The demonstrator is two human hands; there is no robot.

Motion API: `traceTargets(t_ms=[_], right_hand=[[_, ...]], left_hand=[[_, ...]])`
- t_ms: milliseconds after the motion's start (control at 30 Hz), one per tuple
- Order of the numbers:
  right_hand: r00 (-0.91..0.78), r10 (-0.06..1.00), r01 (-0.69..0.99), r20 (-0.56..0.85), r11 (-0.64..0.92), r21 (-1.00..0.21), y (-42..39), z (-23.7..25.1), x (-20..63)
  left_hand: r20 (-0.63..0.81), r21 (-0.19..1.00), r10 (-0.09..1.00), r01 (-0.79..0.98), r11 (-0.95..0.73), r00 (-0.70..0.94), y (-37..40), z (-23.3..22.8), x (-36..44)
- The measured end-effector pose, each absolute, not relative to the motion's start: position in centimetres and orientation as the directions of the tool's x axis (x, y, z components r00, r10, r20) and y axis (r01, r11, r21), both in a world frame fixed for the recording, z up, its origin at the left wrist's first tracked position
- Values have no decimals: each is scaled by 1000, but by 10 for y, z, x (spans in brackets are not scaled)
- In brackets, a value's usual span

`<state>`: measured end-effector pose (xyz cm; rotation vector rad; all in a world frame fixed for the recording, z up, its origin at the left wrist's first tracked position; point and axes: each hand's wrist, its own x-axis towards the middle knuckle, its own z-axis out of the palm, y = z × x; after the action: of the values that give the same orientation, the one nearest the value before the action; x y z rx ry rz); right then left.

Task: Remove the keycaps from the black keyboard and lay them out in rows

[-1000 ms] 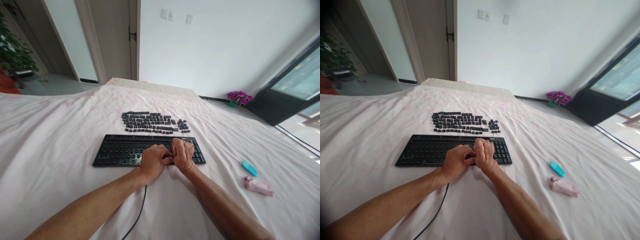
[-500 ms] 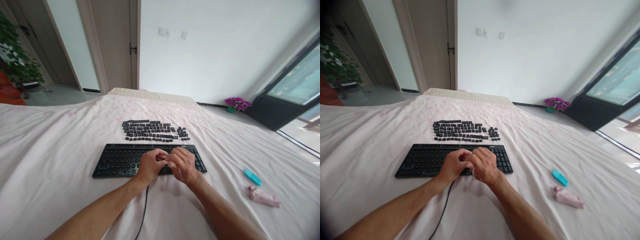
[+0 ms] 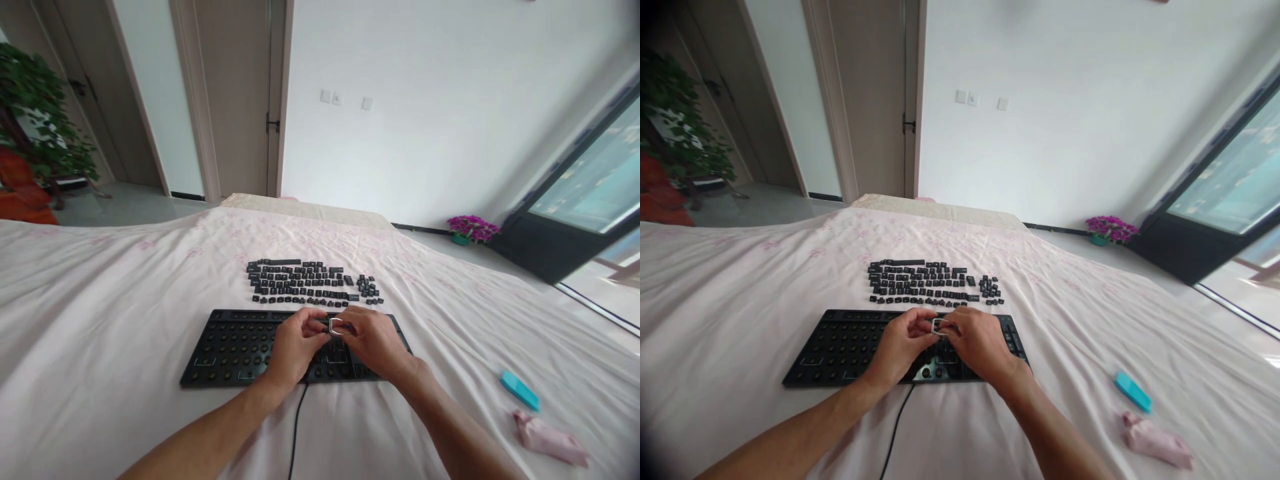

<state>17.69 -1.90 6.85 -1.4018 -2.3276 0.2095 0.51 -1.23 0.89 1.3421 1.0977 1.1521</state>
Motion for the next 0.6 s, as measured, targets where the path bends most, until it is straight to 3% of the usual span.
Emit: traceTargets(t_ms=[133,300,400,600], right_hand=[[-271,913,856,304,373,-358,24,73,187],[-99,975,931,200,161,-326,115,76,203],[-32,988,963,154,72,-261,160,70,206],[8,996,972,90,13,-234,209,47,208]], left_hand=[[176,949,969,232,-214,173,-6,18,-10],[273,721,912,563,-404,305,-3,19,-34],[255,651,895,619,-439,366,-5,15,-43],[226,668,900,613,-422,373,-5,10,-46]])
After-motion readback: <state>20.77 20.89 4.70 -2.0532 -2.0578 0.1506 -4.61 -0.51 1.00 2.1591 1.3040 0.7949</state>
